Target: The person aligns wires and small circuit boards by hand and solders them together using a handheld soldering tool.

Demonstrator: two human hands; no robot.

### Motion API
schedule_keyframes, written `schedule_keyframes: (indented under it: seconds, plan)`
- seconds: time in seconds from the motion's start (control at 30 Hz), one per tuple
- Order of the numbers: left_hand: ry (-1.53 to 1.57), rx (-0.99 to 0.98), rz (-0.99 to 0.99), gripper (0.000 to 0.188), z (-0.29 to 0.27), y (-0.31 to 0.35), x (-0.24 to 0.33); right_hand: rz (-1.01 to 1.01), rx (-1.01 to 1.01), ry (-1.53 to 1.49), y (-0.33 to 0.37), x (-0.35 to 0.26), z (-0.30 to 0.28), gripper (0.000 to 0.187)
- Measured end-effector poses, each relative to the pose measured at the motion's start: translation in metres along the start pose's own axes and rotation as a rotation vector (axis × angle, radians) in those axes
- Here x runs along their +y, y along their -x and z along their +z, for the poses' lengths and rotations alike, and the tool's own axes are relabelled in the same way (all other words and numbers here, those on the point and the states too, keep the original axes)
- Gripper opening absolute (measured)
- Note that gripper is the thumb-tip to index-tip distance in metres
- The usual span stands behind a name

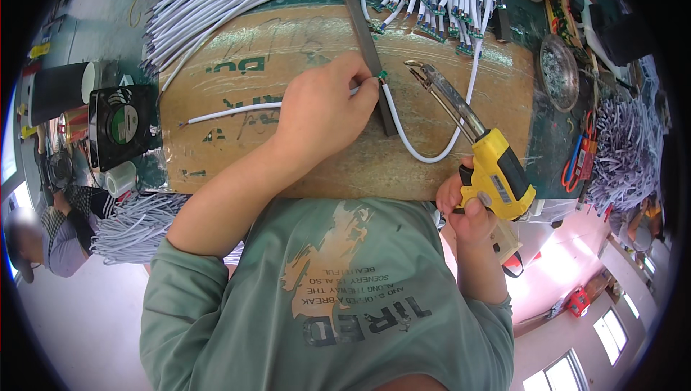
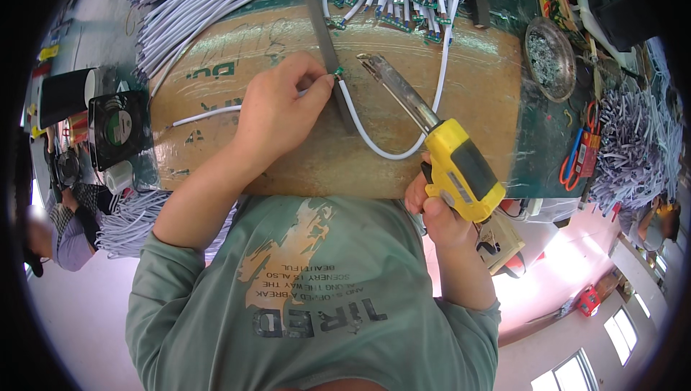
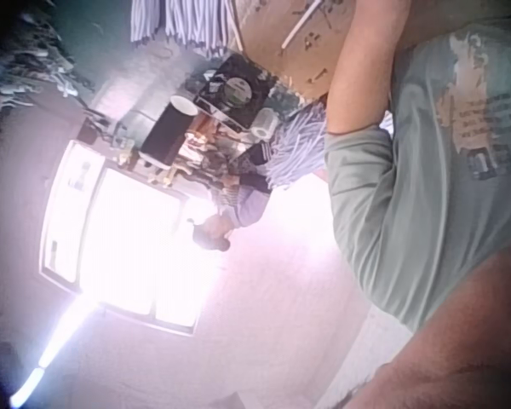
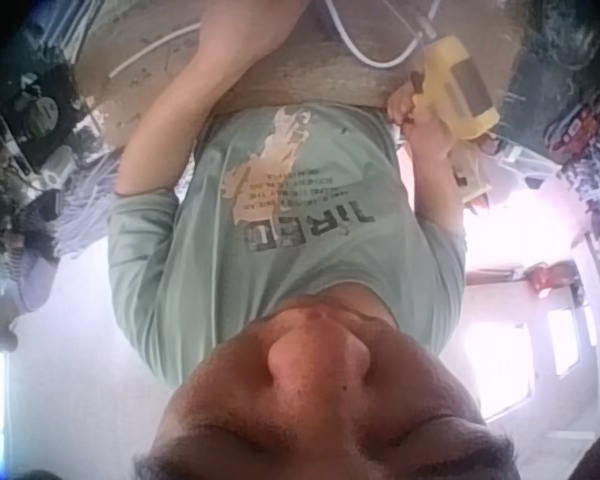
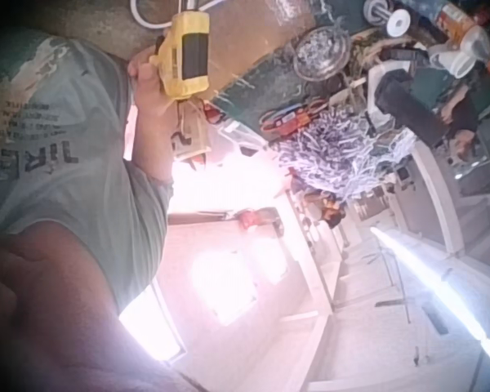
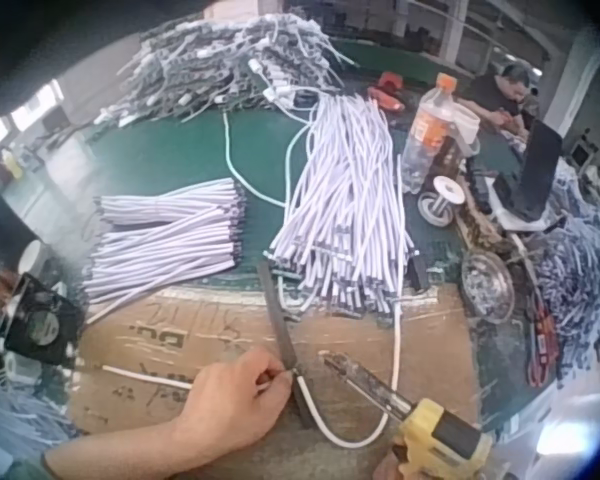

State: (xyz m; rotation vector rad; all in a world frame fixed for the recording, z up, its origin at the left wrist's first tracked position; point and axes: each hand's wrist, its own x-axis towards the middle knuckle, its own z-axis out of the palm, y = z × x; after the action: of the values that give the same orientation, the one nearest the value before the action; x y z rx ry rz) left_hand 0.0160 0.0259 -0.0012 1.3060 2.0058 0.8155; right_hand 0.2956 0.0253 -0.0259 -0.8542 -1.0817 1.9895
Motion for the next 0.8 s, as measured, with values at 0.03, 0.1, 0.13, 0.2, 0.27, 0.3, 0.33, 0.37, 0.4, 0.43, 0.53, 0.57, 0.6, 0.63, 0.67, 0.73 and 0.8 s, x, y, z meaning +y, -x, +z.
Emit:
schedule_keyframes:
  seconds: [0.03,0.1,0.13,0.2,0.27,0.3,0.33,0.37,0.4,0.43,0.53,0.57,0.6,0.63,0.67,0.73,0.8]
  plan:
    - [-0.005,0.003,0.0,0.019,-0.0008,0.0,0.0004,0.005,0.001,-0.005,-0.0004,-0.0004,0.0004,0.077]
    - [-0.009,-0.001,0.006,0.019,0.0003,-0.0008,-0.0002,-0.003,0.001,-0.001,-0.0007,-0.0002,0.0005,0.077]
    - [-0.013,-0.003,0.01,0.019,0.0007,-0.0012,-0.0004,-0.009,-0.002,0.003,-0.0008,-0.0002,0.0003,0.077]
    - [-0.017,-0.003,0.015,0.019,0.0004,-0.0011,-0.0002,0.0,-0.003,-0.023,0.0001,0.0005,-0.0023,0.078]
    - [-0.021,-0.002,0.02,0.019,0.0,-0.0009,-0.0001,0.009,-0.004,-0.048,0.0003,0.0011,-0.0034,0.079]
    - [-0.019,0.002,0.021,0.019,-0.0001,-0.0007,-0.0002,0.003,-0.005,-0.058,-0.0003,0.0013,-0.0034,0.078]
    - [-0.018,0.005,0.022,0.019,-0.0003,-0.0006,-0.0001,-0.002,-0.006,-0.069,-0.0009,0.0014,-0.0034,0.077]
    - [-0.019,0.005,0.025,0.019,-0.0004,-0.0006,-0.0001,-0.005,-0.006,-0.069,-0.0014,0.0017,-0.0035,0.077]
    - [-0.017,0.006,0.026,0.019,-0.0005,-0.0007,0.0001,-0.012,-0.011,-0.07,-0.0018,0.0021,-0.0035,0.077]
    - [-0.015,0.007,0.027,0.018,-0.0007,-0.0007,0.0001,-0.02,-0.016,-0.071,-0.0021,0.0024,-0.0035,0.076]
    - [-0.026,0.006,0.038,0.018,-0.0008,-0.0008,-0.0001,-0.037,-0.023,-0.077,-0.0027,0.0023,-0.0031,0.074]
    - [-0.027,0.007,0.042,0.018,-0.0014,-0.0008,0.0002,-0.042,-0.023,-0.077,-0.0031,0.0022,-0.0034,0.074]
    - [-0.029,0.0,0.033,0.018,-0.002,-0.0006,0.0006,-0.043,-0.022,-0.077,-0.0034,0.0023,-0.0039,0.074]
    - [-0.032,-0.008,0.025,0.018,-0.0024,-0.0004,0.0008,-0.043,-0.022,-0.078,-0.0036,0.0026,-0.0045,0.074]
    - [-0.032,-0.008,0.033,0.018,-0.0024,-0.0006,0.0011,-0.051,-0.019,-0.077,-0.0034,0.0027,-0.005,0.074]
    - [-0.032,-0.01,0.038,0.018,-0.0018,-0.0004,0.0012,-0.043,-0.012,-0.105,-0.0027,0.0038,-0.0063,0.075]
    - [-0.025,-0.013,0.04,0.018,-0.0018,-0.0008,0.0024,-0.052,-0.005,-0.112,-0.002,0.0032,-0.0083,0.075]
